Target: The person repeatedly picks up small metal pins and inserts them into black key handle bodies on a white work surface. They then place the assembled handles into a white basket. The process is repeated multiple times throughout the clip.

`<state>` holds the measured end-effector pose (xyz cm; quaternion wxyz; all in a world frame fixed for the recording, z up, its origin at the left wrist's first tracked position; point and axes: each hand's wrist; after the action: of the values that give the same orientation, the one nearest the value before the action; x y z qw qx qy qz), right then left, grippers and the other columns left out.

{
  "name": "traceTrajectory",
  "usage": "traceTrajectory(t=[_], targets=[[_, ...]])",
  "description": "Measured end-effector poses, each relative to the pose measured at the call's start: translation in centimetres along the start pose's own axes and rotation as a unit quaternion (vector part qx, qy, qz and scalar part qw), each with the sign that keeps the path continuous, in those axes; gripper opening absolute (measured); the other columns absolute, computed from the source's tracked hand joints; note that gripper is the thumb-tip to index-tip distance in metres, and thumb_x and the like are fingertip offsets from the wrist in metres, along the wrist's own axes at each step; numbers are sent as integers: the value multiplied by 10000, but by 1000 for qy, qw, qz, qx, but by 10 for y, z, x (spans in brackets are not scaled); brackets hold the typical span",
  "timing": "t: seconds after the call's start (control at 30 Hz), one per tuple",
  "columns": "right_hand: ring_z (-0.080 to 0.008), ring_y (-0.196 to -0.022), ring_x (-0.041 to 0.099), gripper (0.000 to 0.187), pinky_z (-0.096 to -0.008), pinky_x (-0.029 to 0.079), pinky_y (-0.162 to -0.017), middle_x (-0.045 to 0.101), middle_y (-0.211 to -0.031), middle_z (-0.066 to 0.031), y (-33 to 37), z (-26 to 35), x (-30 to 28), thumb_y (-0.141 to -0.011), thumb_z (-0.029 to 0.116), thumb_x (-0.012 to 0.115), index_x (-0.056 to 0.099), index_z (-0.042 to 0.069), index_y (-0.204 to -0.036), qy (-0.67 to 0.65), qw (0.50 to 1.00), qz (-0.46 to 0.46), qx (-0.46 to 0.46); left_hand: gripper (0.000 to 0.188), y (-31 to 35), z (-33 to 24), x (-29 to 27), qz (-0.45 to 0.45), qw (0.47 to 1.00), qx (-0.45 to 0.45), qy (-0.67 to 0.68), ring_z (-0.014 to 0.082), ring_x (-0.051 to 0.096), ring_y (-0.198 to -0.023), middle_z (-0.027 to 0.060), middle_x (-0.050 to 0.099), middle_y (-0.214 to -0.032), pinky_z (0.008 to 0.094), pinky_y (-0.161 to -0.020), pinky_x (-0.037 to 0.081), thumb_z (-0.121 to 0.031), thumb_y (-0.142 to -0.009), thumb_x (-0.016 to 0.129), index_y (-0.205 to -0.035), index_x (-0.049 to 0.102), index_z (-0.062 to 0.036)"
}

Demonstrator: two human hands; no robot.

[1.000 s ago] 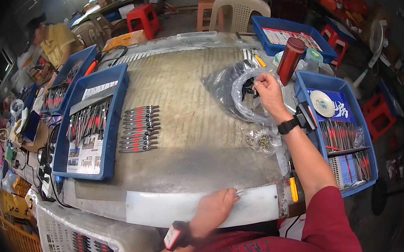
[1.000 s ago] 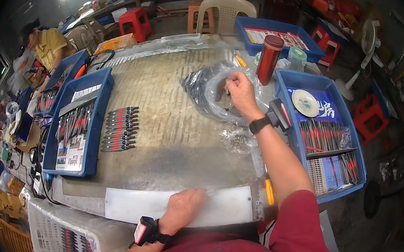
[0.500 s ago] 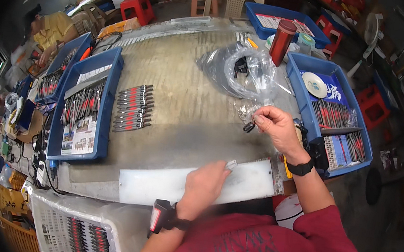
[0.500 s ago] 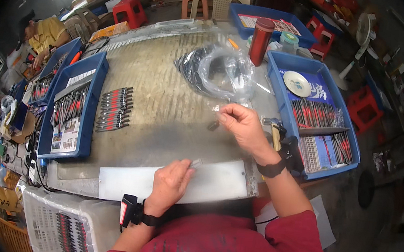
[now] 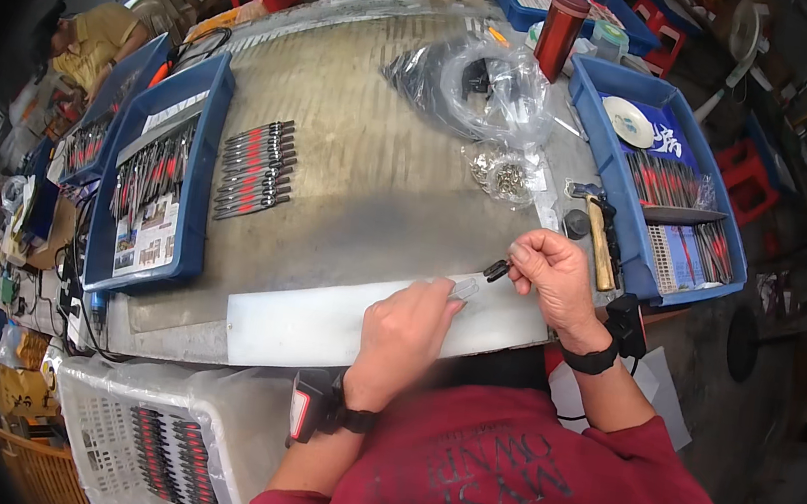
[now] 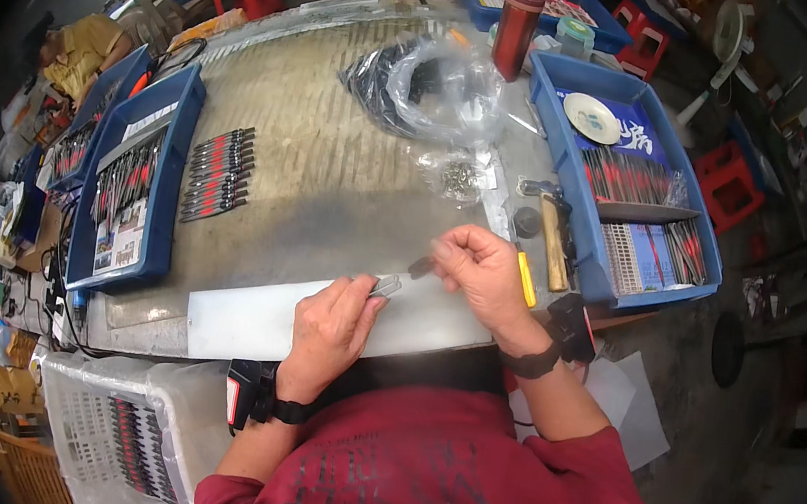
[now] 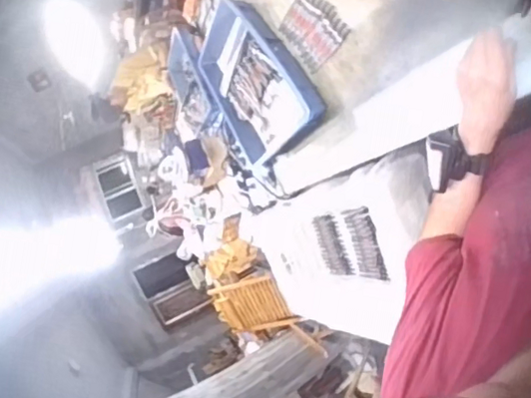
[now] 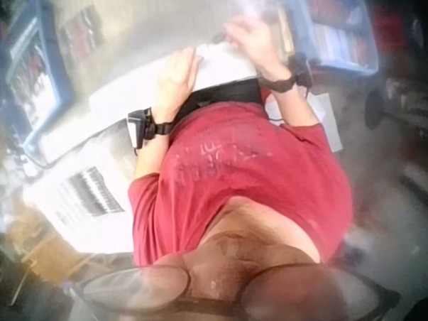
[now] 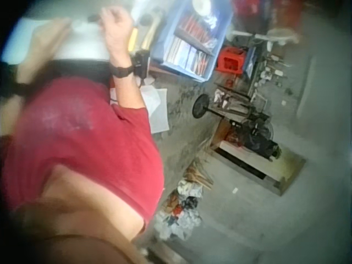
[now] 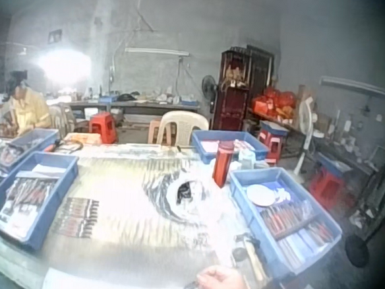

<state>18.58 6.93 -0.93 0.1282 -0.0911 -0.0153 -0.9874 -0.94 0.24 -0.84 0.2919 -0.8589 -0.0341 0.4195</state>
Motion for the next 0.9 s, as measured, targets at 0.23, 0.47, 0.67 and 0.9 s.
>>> traceTrajectory(t=[0.23, 0.47, 0.67, 0.9], targets=[[-49, -517, 501, 157, -174, 395, -480, 598, -669, -26, 9, -4, 6, -909, 172, 625, 602, 32, -843, -7, 999, -26, 20, 173, 2, -2, 3, 3, 1000, 6, -11, 256, 546, -560, 80, 509, -655, 370, -486, 450, -119, -794, 674, -878, 540, -50], [-32, -515, 492, 154, -170, 388, -479, 601, -668, -6, 15, -7, 9, -915, 181, 620, 593, 47, -843, -10, 999, -35, 40, 173, 3, -4, 4, 11, 1000, 17, -18, 238, 529, -553, 70, 490, -641, 365, -484, 442, -126, -804, 666, -834, 514, -49], [-36, -514, 493, 156, -175, 388, -476, 597, -662, -3, 19, -13, 14, -914, 174, 619, 583, 50, -827, -36, 998, -34, 40, 179, 2, -5, 5, 10, 999, 22, -24, 232, 531, -557, 66, 487, -642, 363, -485, 441, -140, -810, 660, -851, 511, -49], [-55, -481, 492, 182, -179, 390, -456, 581, -643, -23, 25, -19, 26, -910, 176, 629, 558, 50, -800, -1, 998, -66, 3, 191, 5, -7, 10, 18, 999, 27, -35, 238, 534, -551, 71, 492, -651, 362, -478, 440, -128, -807, 662, -911, 527, -41]])
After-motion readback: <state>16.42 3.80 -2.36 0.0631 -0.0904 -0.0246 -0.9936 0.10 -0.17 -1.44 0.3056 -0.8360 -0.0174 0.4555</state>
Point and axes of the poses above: each hand's wrist, its own y-axis away from the middle knuckle, its own x-axis out of the palm, z = x × y
